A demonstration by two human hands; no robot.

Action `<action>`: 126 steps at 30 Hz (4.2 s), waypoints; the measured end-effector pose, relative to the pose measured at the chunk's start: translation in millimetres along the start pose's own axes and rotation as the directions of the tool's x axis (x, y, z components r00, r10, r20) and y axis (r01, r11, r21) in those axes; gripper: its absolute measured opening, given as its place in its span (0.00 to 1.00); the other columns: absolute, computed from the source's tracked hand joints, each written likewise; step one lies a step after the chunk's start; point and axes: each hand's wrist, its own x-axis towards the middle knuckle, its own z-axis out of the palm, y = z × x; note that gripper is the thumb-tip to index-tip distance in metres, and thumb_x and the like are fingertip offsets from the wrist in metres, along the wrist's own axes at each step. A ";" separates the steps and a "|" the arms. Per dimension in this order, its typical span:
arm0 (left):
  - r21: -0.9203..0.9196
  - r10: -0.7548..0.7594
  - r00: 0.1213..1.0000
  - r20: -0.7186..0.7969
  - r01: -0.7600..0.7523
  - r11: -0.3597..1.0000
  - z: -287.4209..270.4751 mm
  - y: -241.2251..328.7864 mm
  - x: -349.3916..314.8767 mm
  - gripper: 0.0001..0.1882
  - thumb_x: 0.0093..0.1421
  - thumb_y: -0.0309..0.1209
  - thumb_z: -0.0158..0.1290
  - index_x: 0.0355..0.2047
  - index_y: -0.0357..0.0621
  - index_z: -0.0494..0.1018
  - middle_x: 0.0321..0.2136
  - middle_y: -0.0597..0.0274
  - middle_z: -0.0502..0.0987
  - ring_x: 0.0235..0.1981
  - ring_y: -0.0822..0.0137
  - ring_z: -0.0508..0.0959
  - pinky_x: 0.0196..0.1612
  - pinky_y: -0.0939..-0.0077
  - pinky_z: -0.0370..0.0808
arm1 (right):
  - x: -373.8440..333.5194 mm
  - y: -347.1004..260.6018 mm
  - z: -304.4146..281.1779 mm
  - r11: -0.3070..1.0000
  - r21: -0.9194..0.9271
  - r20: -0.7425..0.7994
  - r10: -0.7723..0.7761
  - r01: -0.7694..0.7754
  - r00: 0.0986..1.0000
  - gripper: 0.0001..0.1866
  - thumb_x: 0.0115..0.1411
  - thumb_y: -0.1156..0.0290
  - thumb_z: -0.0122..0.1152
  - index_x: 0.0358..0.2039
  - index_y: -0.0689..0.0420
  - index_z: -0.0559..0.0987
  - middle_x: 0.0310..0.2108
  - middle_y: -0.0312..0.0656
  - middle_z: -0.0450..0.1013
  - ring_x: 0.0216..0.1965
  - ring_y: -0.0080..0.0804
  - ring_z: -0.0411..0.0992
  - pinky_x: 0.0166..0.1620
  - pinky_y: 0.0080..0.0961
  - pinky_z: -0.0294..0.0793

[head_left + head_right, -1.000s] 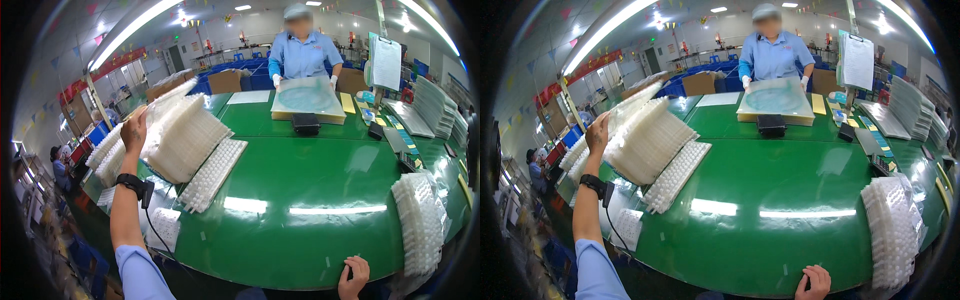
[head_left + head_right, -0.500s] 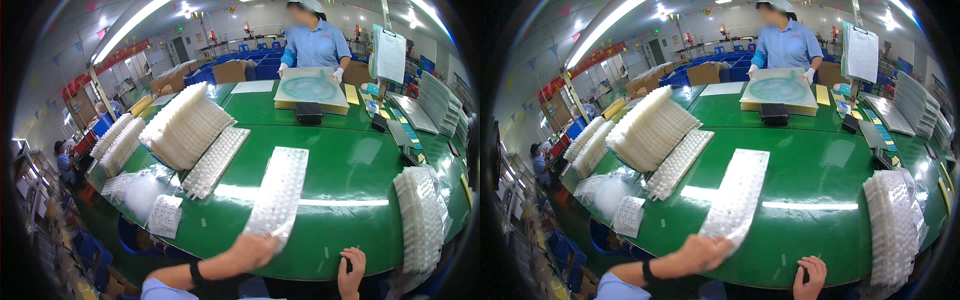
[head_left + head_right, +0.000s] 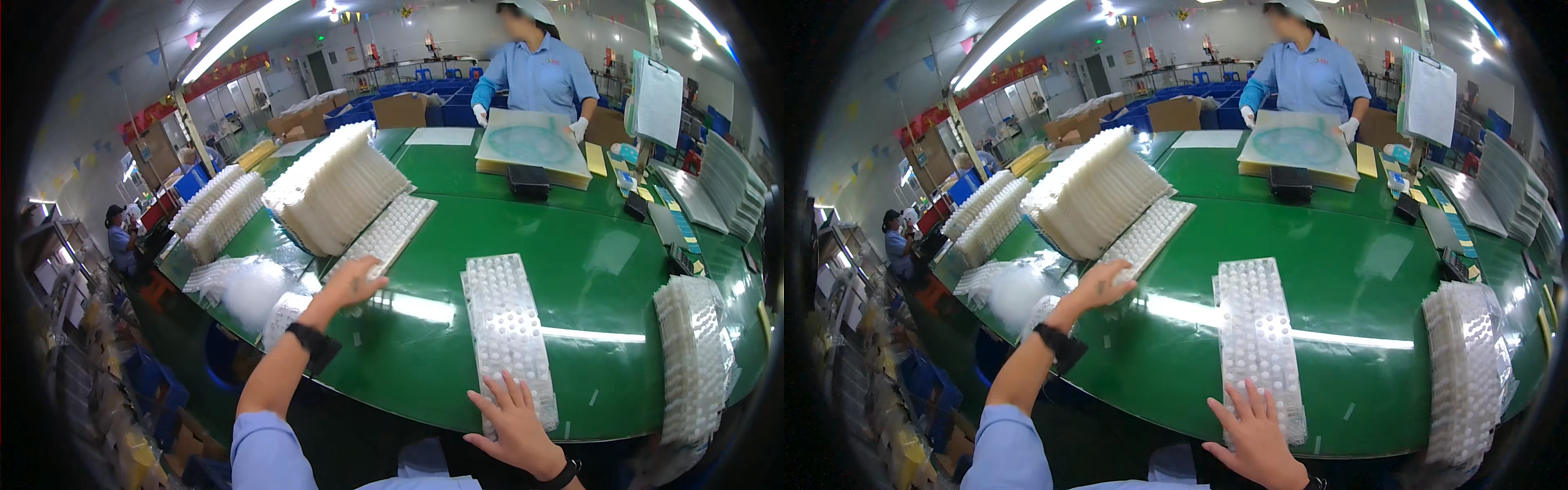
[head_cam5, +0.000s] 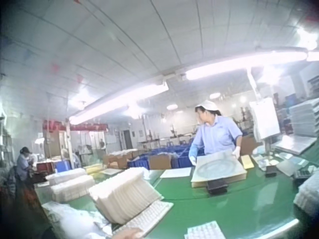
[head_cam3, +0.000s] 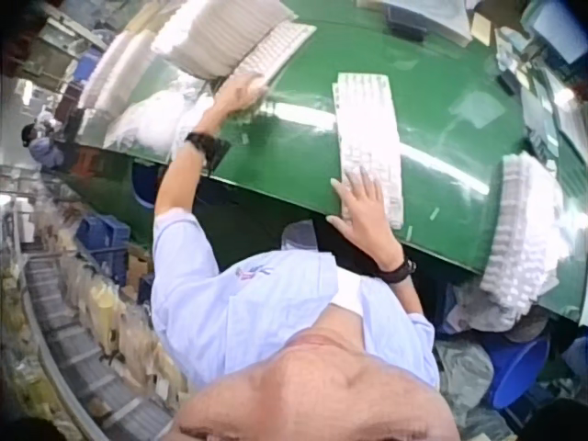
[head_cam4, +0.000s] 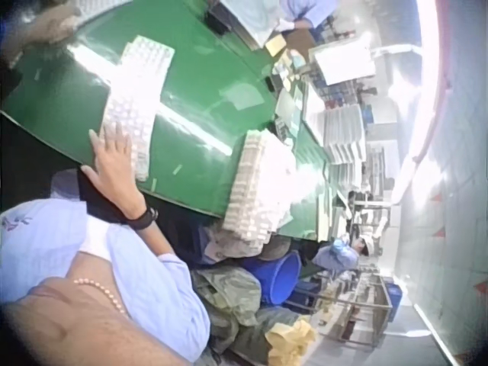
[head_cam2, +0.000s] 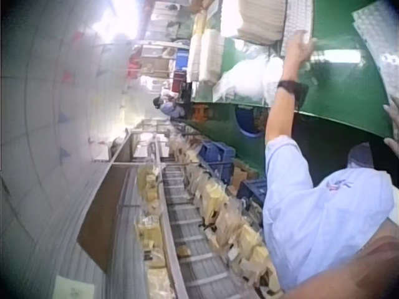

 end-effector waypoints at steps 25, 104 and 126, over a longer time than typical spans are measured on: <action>0.023 0.028 0.996 0.080 -0.030 0.999 15.7 109.6 -79.5 0.31 0.60 0.47 0.53 0.57 0.40 0.66 0.59 0.45 0.65 0.60 0.43 0.63 0.59 0.55 0.63 | -0.4 15.5 6.3 0.914 -0.256 -0.184 0.273 -0.314 0.944 0.42 0.47 0.50 0.70 0.59 0.56 0.68 0.62 0.51 0.58 0.62 0.55 0.55 0.60 0.54 0.53; -0.223 0.272 0.920 0.282 -0.213 0.951 63.3 239.6 -139.2 0.24 0.61 0.43 0.51 0.57 0.50 0.70 0.63 0.56 0.62 0.66 0.46 0.54 0.65 0.48 0.47 | -100.6 43.7 -25.5 0.952 -0.073 -0.438 0.236 -0.296 0.868 0.14 0.52 0.71 0.66 0.42 0.53 0.82 0.47 0.41 0.76 0.57 0.45 0.68 0.61 0.43 0.63; -0.227 0.229 0.950 0.214 -0.179 0.957 64.4 236.2 -151.1 0.30 0.61 0.48 0.52 0.62 0.60 0.63 0.66 0.57 0.56 0.67 0.49 0.52 0.63 0.45 0.49 | -59.4 37.3 -4.4 0.889 -0.193 -0.141 0.394 -0.415 0.908 0.30 0.56 0.60 0.59 0.59 0.58 0.69 0.65 0.50 0.57 0.67 0.53 0.49 0.67 0.51 0.40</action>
